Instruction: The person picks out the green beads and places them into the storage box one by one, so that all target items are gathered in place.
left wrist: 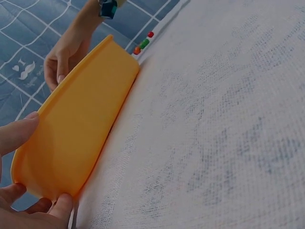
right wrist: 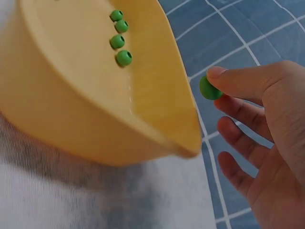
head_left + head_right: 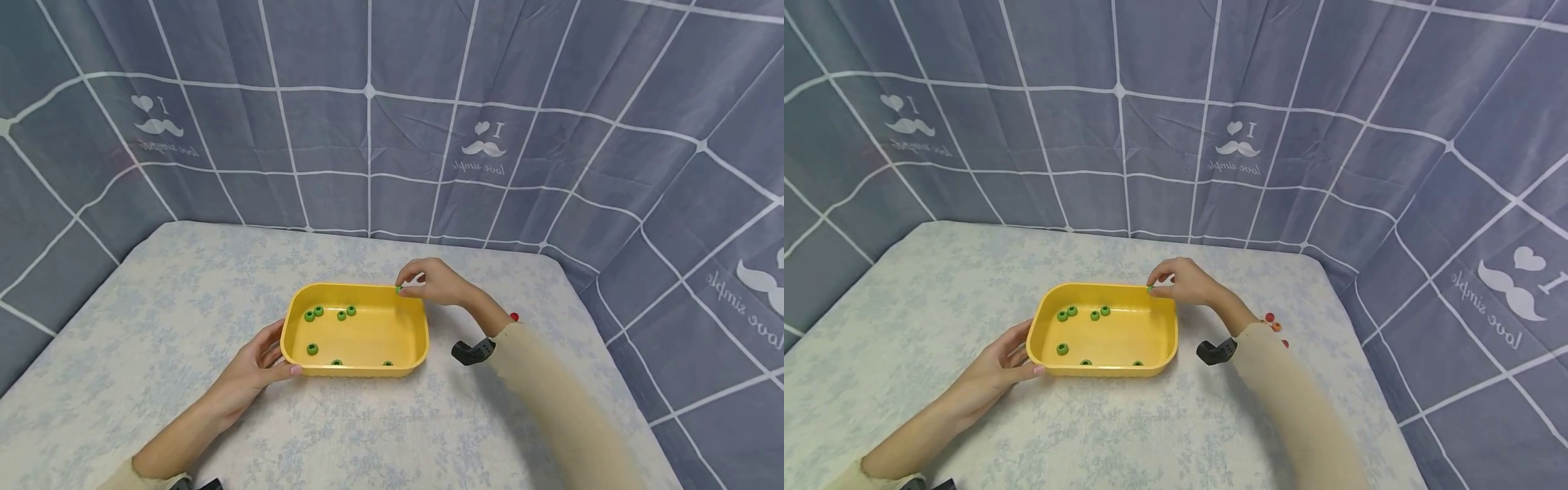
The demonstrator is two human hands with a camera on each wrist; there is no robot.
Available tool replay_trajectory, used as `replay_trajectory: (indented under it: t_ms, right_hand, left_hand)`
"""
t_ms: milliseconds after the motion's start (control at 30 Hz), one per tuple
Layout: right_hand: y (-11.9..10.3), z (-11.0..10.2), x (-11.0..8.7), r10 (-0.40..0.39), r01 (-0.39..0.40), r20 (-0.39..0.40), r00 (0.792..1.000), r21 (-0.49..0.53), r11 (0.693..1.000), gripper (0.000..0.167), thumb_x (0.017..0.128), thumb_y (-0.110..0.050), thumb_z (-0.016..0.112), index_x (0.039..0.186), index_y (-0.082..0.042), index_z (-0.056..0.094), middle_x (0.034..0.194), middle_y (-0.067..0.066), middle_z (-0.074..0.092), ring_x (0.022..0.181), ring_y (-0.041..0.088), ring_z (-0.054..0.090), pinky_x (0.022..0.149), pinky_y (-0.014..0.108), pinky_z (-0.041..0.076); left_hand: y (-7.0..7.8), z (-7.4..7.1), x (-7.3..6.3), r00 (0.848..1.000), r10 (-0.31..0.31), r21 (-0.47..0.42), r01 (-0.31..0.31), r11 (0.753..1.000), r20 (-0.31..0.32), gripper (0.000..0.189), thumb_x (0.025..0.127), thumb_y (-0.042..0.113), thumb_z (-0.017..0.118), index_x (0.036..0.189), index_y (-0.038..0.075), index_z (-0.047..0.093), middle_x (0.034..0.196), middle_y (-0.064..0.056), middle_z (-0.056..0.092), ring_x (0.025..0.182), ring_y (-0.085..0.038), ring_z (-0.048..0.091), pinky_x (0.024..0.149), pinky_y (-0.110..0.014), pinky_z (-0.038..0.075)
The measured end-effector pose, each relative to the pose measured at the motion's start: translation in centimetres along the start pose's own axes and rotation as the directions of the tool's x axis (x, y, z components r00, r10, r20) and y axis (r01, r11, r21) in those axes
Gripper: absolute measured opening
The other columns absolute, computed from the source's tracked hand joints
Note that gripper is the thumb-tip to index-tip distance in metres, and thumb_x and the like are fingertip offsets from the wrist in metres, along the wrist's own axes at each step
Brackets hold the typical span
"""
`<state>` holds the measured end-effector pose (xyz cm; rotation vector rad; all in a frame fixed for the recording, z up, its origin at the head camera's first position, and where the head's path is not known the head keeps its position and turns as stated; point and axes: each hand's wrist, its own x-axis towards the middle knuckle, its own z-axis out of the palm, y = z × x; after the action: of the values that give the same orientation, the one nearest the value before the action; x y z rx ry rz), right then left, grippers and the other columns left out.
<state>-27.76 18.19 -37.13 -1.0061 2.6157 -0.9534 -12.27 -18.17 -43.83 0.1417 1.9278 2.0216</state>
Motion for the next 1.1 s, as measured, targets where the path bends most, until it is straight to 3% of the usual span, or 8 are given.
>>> replay_trajectory:
  t_ms: [267, 500, 767, 1100]
  right_hand:
    - [-1.2, 1.0, 2.0, -0.037, 0.037, 0.043, 0.998, -0.001, 0.999, 0.014, 0.096, -0.016, 0.077, 0.107, -0.008, 0.079, 0.109, -0.003, 0.072, 0.106, 0.02, 0.063, 0.095, 0.041, 0.054]
    - [-2.0, 1.5, 3.0, -0.066, 0.065, 0.062, 0.996, 0.007, 0.998, 0.018, 0.096, -0.015, 0.077, 0.111, -0.005, 0.079, 0.11, -0.001, 0.072, 0.108, 0.026, 0.064, 0.096, 0.044, 0.054]
    - [-1.4, 1.3, 2.5, -0.017, 0.018, 0.052, 0.999, -0.004, 1.0, 0.016, 0.096, -0.013, 0.077, 0.11, -0.007, 0.079, 0.109, -0.002, 0.072, 0.105, 0.02, 0.063, 0.096, 0.044, 0.054]
    - [-0.6, 0.5, 1.1, 0.012, -0.013, 0.037, 0.999, 0.008, 1.0, 0.016, 0.096, -0.017, 0.078, 0.109, -0.008, 0.079, 0.108, -0.001, 0.073, 0.106, 0.022, 0.064, 0.096, 0.047, 0.054]
  left_hand:
    - [-0.1, -0.2, -0.2, 1.0, -0.002, 0.0, 0.002, 1.0, 0.005, 0.092, 0.096, 0.007, 0.075, 0.166, 0.009, 0.015, 0.17, -0.016, 0.013, 0.151, -0.039, 0.025, 0.1, -0.025, 0.049]
    - [0.0, -0.3, -0.2, 1.0, 0.011, -0.004, -0.01, 1.0, 0.01, 0.091, 0.096, 0.007, 0.075, 0.166, 0.009, 0.017, 0.17, -0.016, 0.014, 0.151, -0.039, 0.026, 0.1, -0.025, 0.05]
    - [-0.1, -0.3, -0.1, 1.0, 0.013, -0.011, -0.012, 1.0, 0.014, 0.09, 0.096, 0.006, 0.075, 0.165, 0.008, 0.017, 0.169, -0.016, 0.015, 0.15, -0.039, 0.028, 0.099, -0.026, 0.051]
    - [-0.1, -0.3, -0.1, 1.0, 0.014, -0.013, -0.014, 1.0, 0.022, 0.091, 0.096, 0.006, 0.074, 0.166, 0.008, 0.016, 0.169, -0.017, 0.014, 0.15, -0.04, 0.027, 0.099, -0.025, 0.051]
